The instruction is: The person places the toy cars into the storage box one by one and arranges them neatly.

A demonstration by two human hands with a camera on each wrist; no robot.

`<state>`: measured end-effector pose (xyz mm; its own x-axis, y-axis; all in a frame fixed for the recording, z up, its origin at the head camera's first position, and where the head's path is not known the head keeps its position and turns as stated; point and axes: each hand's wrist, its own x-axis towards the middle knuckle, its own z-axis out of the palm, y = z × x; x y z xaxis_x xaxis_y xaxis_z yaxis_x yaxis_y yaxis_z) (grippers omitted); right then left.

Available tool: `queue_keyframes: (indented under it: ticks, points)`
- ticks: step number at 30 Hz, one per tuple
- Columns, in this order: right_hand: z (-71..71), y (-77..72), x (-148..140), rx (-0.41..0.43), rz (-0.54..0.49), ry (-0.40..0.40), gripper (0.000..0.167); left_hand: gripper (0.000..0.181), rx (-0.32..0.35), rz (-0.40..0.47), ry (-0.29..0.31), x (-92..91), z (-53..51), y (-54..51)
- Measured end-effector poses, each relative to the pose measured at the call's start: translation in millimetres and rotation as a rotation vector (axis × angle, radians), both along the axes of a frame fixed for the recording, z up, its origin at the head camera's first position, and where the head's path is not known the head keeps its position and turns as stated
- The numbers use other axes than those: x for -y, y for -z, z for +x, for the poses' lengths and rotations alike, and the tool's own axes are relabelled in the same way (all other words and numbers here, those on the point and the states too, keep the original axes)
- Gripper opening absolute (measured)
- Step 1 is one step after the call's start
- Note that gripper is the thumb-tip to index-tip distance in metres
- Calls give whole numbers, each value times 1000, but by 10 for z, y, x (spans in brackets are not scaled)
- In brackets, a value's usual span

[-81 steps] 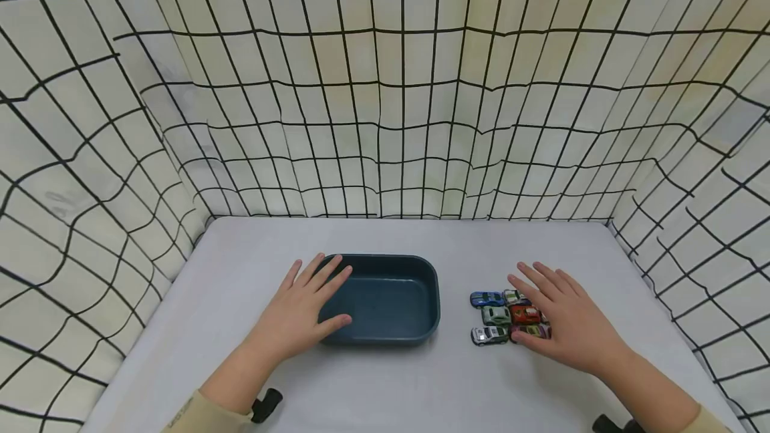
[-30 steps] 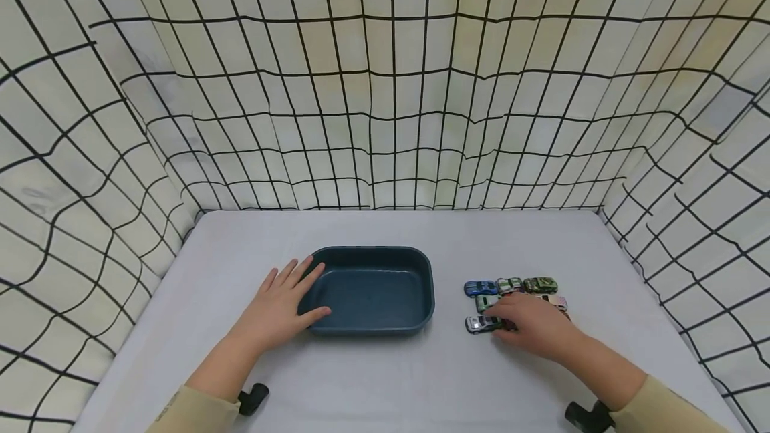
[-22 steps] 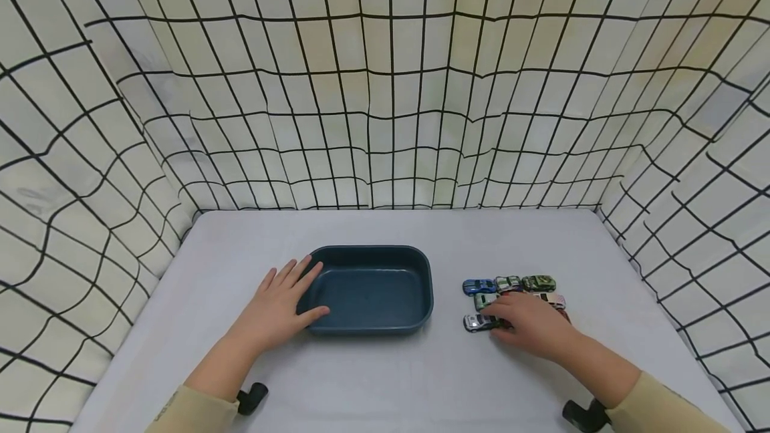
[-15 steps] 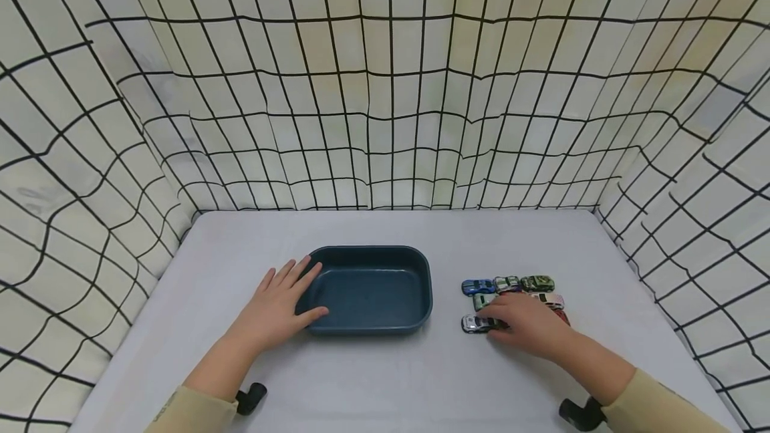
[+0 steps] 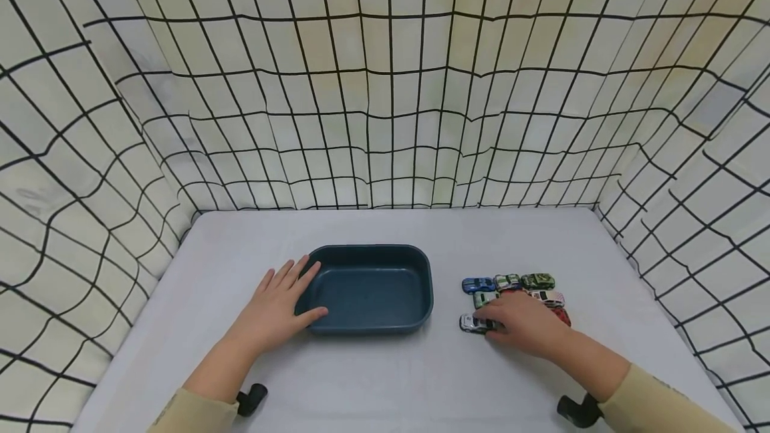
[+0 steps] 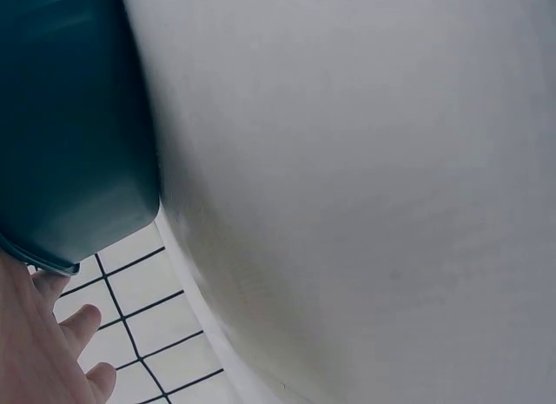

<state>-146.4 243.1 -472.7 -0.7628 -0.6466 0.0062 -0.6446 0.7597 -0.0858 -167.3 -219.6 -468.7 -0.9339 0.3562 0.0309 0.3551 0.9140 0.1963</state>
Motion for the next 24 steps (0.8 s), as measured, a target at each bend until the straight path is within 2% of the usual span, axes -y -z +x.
queue_keyframes:
  ticks: [7, 15, 24]
  points:
    - [-18, 19, 35, 5, 30, -3, 39, 92, 1, -3, -1, -3, 10, -3]
    - [-5, 15, 29, 3, -3, 9, 38, 92, -2, -2, -4, -3, 13, -21]
    - [-48, -153, -16, -4, -46, 35, 37, 92, 10, 4, -3, -4, 16, -13]
